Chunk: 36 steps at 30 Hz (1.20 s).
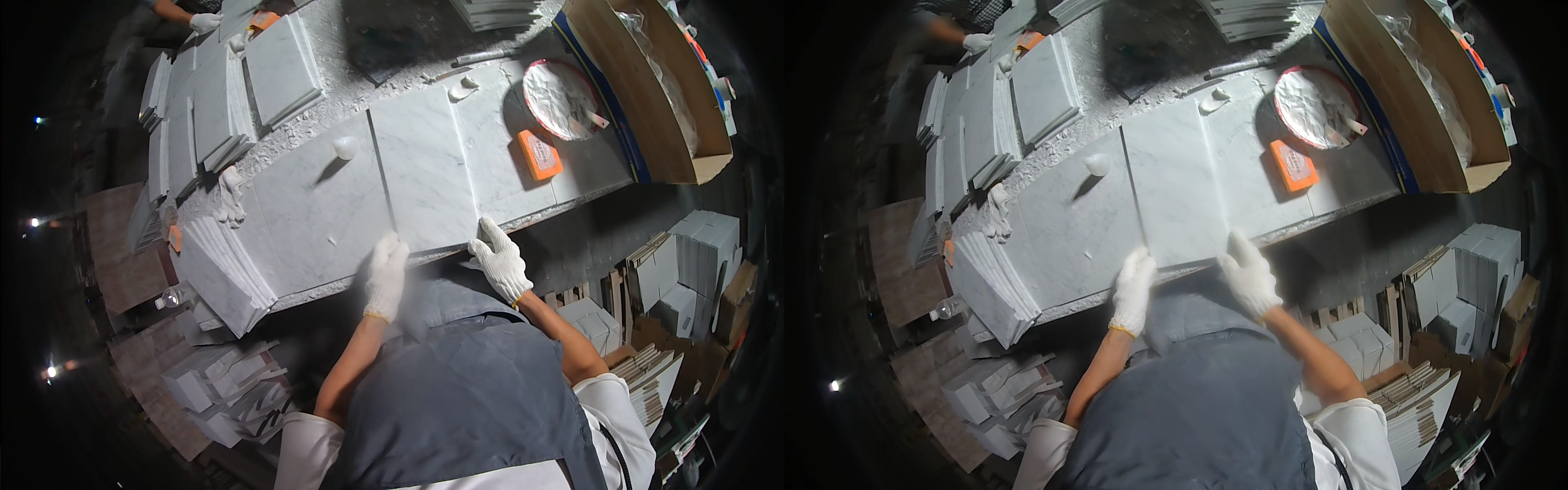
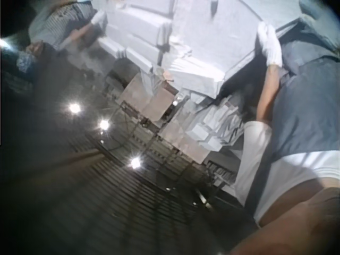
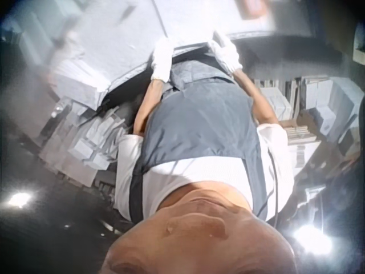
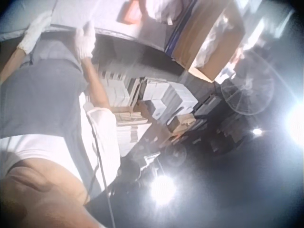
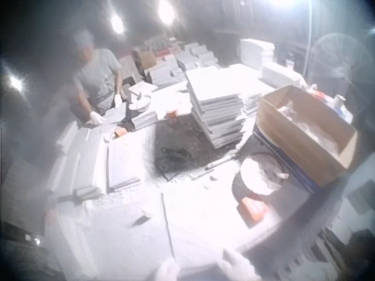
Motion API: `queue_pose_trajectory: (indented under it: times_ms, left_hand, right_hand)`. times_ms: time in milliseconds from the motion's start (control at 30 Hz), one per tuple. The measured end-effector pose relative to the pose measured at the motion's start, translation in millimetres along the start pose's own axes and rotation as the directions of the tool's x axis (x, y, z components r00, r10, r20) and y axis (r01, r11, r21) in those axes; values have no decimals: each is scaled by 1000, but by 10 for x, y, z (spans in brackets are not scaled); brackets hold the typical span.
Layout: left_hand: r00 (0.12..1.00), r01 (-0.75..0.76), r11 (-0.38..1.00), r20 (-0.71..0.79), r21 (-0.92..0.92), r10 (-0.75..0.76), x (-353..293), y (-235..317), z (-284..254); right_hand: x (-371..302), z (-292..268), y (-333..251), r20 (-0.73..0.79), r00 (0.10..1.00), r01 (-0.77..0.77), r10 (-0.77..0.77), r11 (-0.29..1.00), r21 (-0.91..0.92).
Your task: The person scrapes the edges of white rectangular tiles with a metal scraper, then stacks the finished tiles. The person uses a small metal scraper to remove residue from the tile edges and places the tiles into a growing stack.
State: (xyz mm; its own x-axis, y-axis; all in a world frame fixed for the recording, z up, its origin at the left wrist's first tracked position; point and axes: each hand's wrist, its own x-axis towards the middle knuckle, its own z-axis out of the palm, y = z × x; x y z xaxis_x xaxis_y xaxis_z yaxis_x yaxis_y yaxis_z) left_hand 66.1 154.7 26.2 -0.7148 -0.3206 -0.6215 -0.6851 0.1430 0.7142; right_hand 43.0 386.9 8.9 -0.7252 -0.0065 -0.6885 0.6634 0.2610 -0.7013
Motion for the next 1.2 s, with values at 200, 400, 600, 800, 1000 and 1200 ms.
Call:
queue_pose_trajectory:
  times_ms: [200,400,600,800,1000,1200]
  left_hand:
    - [996,87,979,39,-184,-81,46,52,-73]
    - [947,269,930,244,-250,-209,387,347,-173]
    - [938,327,837,256,-439,-233,296,555,59]
    - [967,243,895,165,-373,-194,163,847,120]
    - [982,115,960,174,-255,-72,19,753,-15]
    - [970,-87,957,194,-276,144,-349,728,-417]
  right_hand:
    - [41,-74,-171,87,996,-13,-2,985,173]
    - [36,-253,-464,246,969,-53,-1,975,216]
    - [37,-316,-481,273,961,-71,35,990,124]
    - [207,-424,-674,-253,858,425,-446,895,-138]
    - [227,147,-1406,270,469,783,-841,255,-567]
    - [558,-44,-2070,518,441,810,-732,77,-581]
